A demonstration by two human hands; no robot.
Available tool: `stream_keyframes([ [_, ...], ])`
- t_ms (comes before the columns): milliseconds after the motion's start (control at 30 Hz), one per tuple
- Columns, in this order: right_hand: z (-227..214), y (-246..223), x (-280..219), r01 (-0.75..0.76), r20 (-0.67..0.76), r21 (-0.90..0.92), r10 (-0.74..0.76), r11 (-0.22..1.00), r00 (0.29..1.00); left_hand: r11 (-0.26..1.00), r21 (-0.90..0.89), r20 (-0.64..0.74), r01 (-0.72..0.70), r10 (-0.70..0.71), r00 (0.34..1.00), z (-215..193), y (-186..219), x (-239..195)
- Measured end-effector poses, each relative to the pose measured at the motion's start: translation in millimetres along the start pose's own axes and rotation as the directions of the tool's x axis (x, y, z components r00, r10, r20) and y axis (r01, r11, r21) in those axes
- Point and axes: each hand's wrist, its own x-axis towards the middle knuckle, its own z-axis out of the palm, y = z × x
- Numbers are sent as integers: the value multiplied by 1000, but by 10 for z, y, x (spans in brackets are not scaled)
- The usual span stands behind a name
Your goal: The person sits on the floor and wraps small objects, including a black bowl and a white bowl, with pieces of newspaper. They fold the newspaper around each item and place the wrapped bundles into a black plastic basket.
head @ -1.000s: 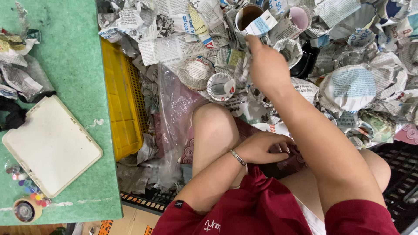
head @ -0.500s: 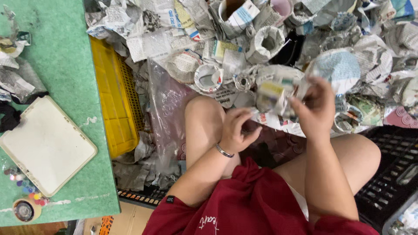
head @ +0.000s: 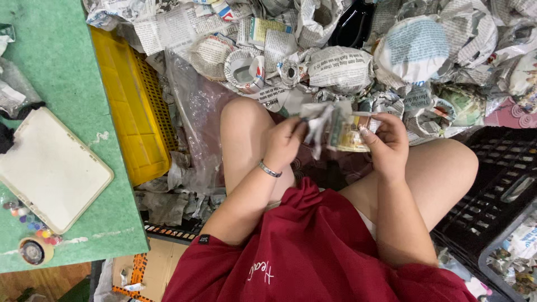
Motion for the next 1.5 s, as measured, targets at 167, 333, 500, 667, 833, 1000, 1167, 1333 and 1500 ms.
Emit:
stream_keyframes([
  [167,-15,76,38,64,-29,9,-64,998,998,872,-486,-97,67,-130,987,58,-259,65],
  [333,-89,-51,59,4,-55,-9,-4,1000,998,953,-289,-283,90,-175,943,-217,90,141],
  [500,-117,41,99,39,-31,-50,-41,998,999,973,229,-327,-19,95,940,-890,673,952],
  [667,-120,176,163,1,-26,-123,-5,992,1000,632,774,-179,-37,274,945,-963,927,1837],
  [833,-113,92,117,119,-78,-292,-148,949,986,500,856,-60,-135,355,933,-811,1082,1942],
  [1000,-167,-60,65,194,27,-409,-201,892,979,799,500,112,-334,323,940,-496,1299,1178],
  [1167,-192,50,51,223,64,-390,-216,893,974,671,398,514,-625,401,758,-58,1371,422],
  [1333,-248,114,53,185,-110,-230,-215,956,970,657,404,426,-637,481,766,-7,1338,133],
  [1500,-331,183,61,211,-228,-151,-242,966,943,633,431,357,-642,534,766,-36,1132,-71],
])
